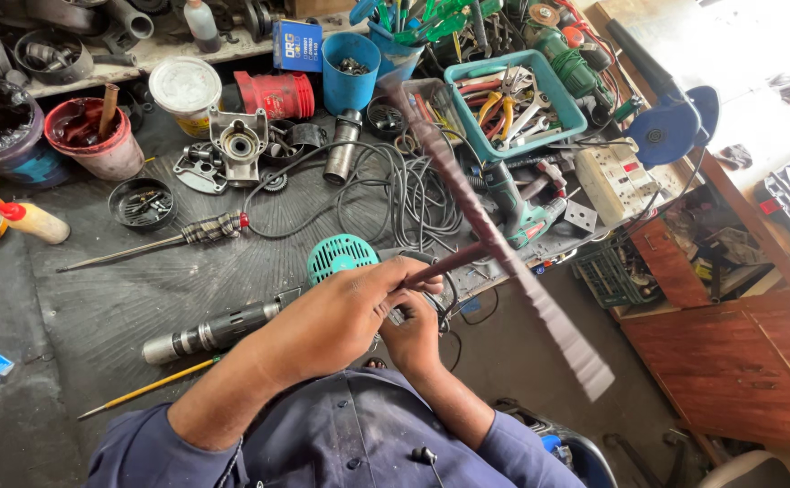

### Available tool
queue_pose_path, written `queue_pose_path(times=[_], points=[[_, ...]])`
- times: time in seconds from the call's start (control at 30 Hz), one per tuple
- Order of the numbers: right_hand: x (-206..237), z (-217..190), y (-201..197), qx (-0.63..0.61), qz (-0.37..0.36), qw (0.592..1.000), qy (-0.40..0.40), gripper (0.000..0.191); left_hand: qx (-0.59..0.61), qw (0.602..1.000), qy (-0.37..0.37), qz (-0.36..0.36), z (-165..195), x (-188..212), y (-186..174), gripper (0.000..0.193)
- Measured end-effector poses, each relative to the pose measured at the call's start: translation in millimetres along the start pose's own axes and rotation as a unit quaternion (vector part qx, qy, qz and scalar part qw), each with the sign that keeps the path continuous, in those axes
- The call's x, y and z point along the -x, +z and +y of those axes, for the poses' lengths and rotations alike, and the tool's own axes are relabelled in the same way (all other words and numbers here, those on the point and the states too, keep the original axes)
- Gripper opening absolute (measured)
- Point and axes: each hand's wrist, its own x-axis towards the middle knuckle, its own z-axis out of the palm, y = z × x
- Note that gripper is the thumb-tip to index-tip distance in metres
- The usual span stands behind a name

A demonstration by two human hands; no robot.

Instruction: The person uses a metal file to smooth the surface of a teal motor housing, then removes the housing to reveal the internal rotor and stator. They place the housing aside and use a screwdriver to pry open the stator assembly, separating it into two halves.

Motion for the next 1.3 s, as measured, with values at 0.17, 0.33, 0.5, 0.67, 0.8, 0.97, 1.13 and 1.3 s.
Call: queue_pose_path(times=[0.17, 0.33, 0.5, 0.67, 0.8, 0.97, 1.13, 1.3], points=[[1, -7, 0, -0.075, -0.006, 0.997, 0.012, 0.019, -0.061, 0.992, -0.082, 0.074, -5, -3, 3, 0.02], [1, -11, -2, -0.075, -0.013, 0.996, 0.049, 0.024, -0.238, 0.956, -0.125, 0.117, -8, -5, 4, 0.039], [2, -1, -3, -0.046, -0.024, 0.997, -0.063, 0.022, -0.137, 0.987, 0.003, 0.086, -4, -5, -3, 0.055], [5, 7, 2, -0.016, 0.025, 0.996, -0.08, 0.023, -0.117, 0.991, -0.067, 0.001, 1, -6, -3, 0.031], [8, 5, 5, 0.007, 0.048, 0.995, -0.083, 0.026, -0.045, 0.993, -0.051, 0.092, 3, -8, 0, 0.013], [7, 1, 7, -0.027, 0.031, 0.999, -0.024, 0.024, -0.027, 0.979, 0.016, 0.203, 2, -1, -6, 0.013], [8, -2, 3, -0.008, 0.019, 0.996, -0.092, 0.024, 0.126, 0.927, -0.031, 0.353, -13, 32, -33, 0.017], [8, -1, 5, -0.034, 0.025, 0.997, -0.064, 0.031, -0.024, 0.899, -0.219, 0.379, -52, 93, -77, 0.021]])
